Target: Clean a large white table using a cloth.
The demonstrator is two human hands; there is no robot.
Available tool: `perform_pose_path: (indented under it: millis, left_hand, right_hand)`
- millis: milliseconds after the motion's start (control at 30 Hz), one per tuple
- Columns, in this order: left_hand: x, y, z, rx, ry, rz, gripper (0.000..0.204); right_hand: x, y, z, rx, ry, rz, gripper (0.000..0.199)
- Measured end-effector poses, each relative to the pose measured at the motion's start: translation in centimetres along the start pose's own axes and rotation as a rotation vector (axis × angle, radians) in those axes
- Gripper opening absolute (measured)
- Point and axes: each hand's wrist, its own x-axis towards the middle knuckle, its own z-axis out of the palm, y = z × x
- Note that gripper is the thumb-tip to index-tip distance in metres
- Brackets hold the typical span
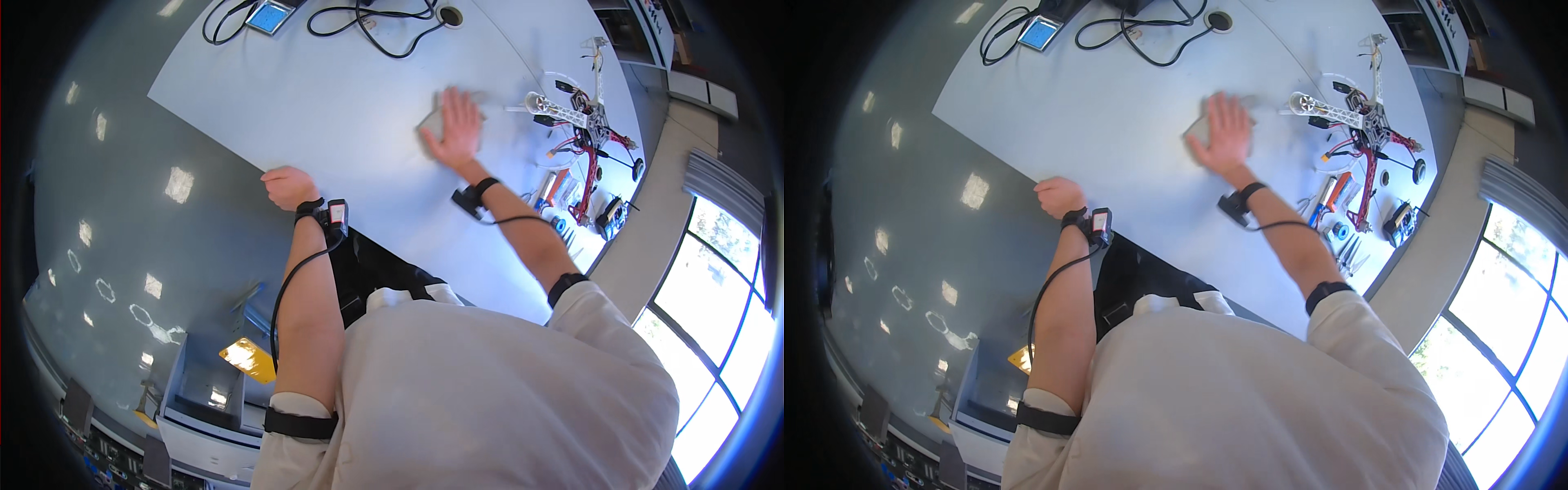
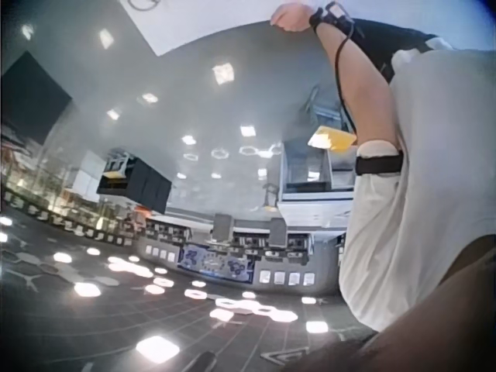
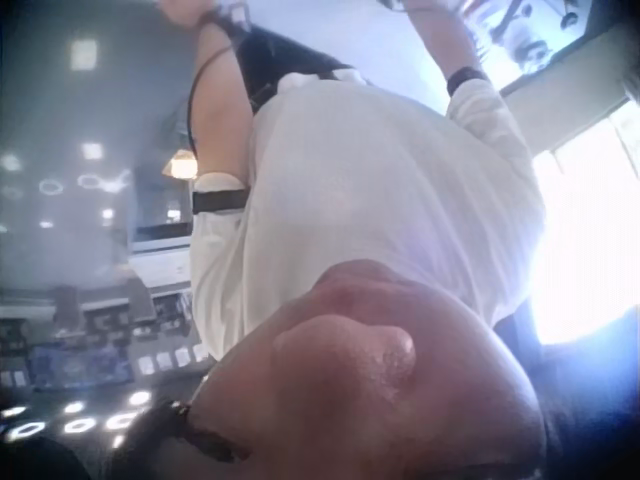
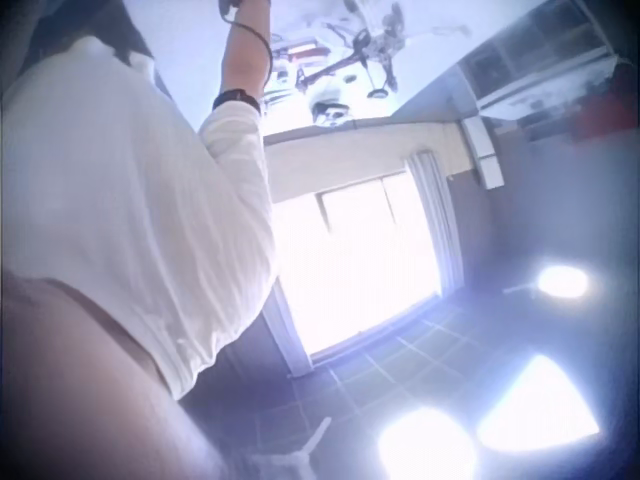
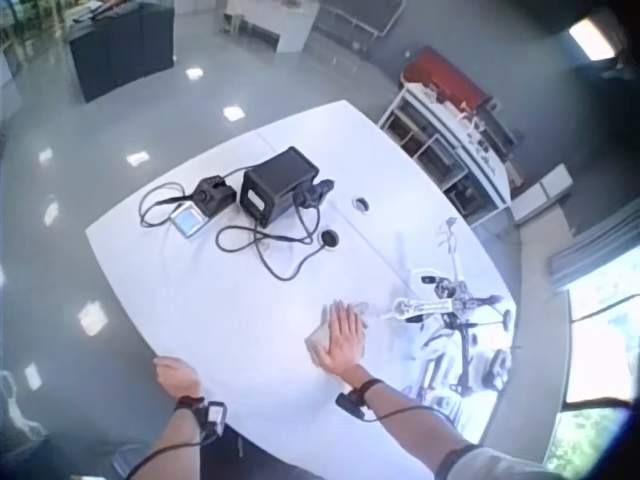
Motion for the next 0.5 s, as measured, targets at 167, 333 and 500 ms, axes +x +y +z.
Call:
perform_pose_path:
  millis: [167, 333, 500]
  left_hand:
    - [-0.1, 0.0, -0.4, -0.01, -0.041, 0.011, 0.054]
    - [-0.1, 0.2, 0.0, -0.04, -0.079, -0.029, 0.057]
    - [0.5, -0.5, 0.4, -0.036, -0.077, -0.036, 0.057]
  right_hand:
    - [-4.8, -11.6, -1.1, 0.201, -0.206, -0.106, 0.085]
    - [-8.0, -16.6, -2.0, 0.25, -0.32, -0.229, 0.089]
    - [-7.4, -15.4, -2.2, 0.336, -0.252, -0.333, 0.09]
